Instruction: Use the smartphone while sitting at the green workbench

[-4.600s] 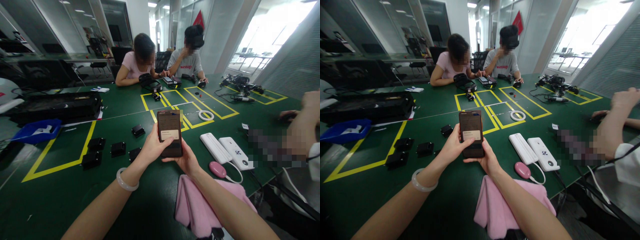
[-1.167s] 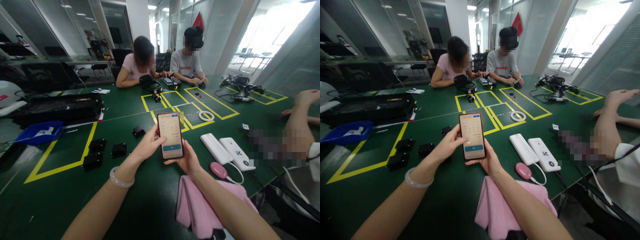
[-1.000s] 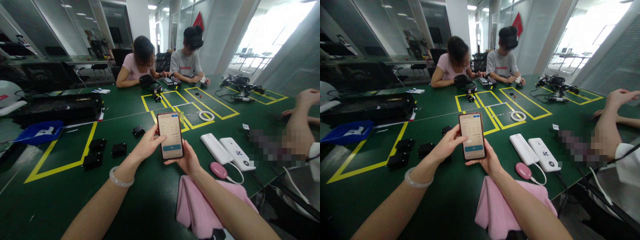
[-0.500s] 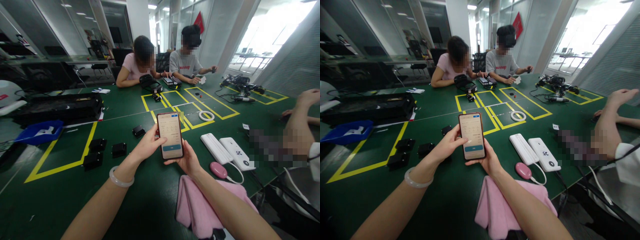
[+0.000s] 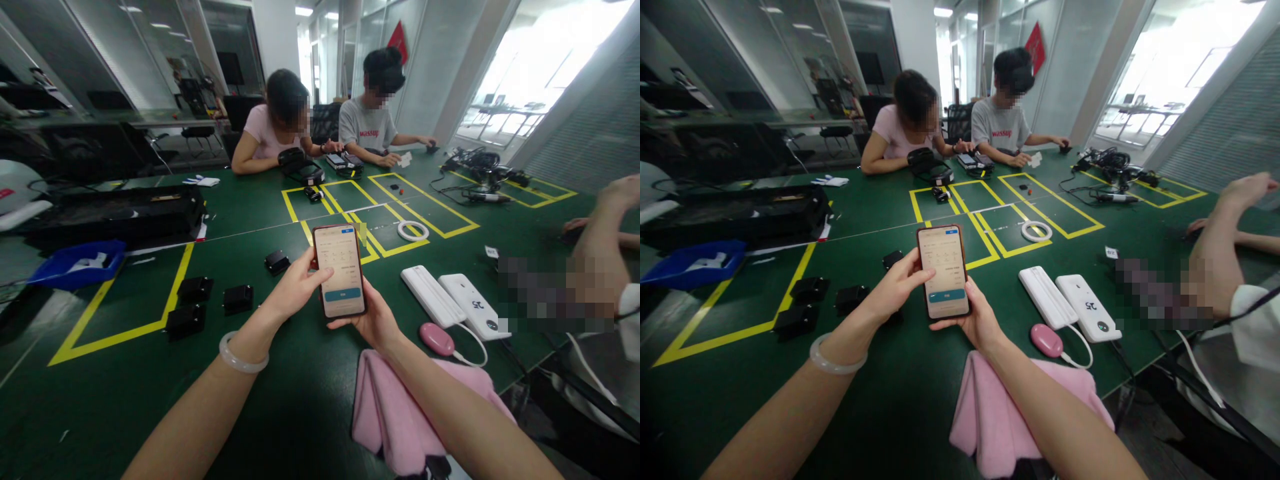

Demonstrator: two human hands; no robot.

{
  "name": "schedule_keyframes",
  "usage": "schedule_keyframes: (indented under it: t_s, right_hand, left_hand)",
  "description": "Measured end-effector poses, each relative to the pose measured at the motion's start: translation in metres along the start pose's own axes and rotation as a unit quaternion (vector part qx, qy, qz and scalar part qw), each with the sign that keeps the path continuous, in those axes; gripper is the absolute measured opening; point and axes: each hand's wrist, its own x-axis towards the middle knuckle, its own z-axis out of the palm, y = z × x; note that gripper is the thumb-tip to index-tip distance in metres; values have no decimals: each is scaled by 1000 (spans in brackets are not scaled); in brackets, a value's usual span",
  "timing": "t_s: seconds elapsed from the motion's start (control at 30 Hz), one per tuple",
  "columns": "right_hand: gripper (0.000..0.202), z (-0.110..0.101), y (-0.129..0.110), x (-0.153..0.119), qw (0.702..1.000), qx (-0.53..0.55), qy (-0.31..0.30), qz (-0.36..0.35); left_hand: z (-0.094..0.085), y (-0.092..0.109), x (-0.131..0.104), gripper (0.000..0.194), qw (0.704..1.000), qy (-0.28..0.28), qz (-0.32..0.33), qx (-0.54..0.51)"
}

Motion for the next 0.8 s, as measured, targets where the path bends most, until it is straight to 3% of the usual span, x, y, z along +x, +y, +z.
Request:
schedule_keyframes:
  t_s: [0.07,0.2,0.3,0.8]
  right_hand:
    - [46,-2,1,1,1000,-6,-1,-9]
    - [47,-1,1,1,1000,-22,-11,-15]
    - [48,1,0,0,999,-31,-18,-11]
    - [56,2,0,-2,999,-32,2,-8]
  left_hand:
    - [0,-2,0,59,1000,-6,-9,2]
    - [1,-1,1,44,999,28,1,25]
    - [0,2,1,45,999,48,3,24]
    - [-4,1,-1,47,999,38,-10,-6]
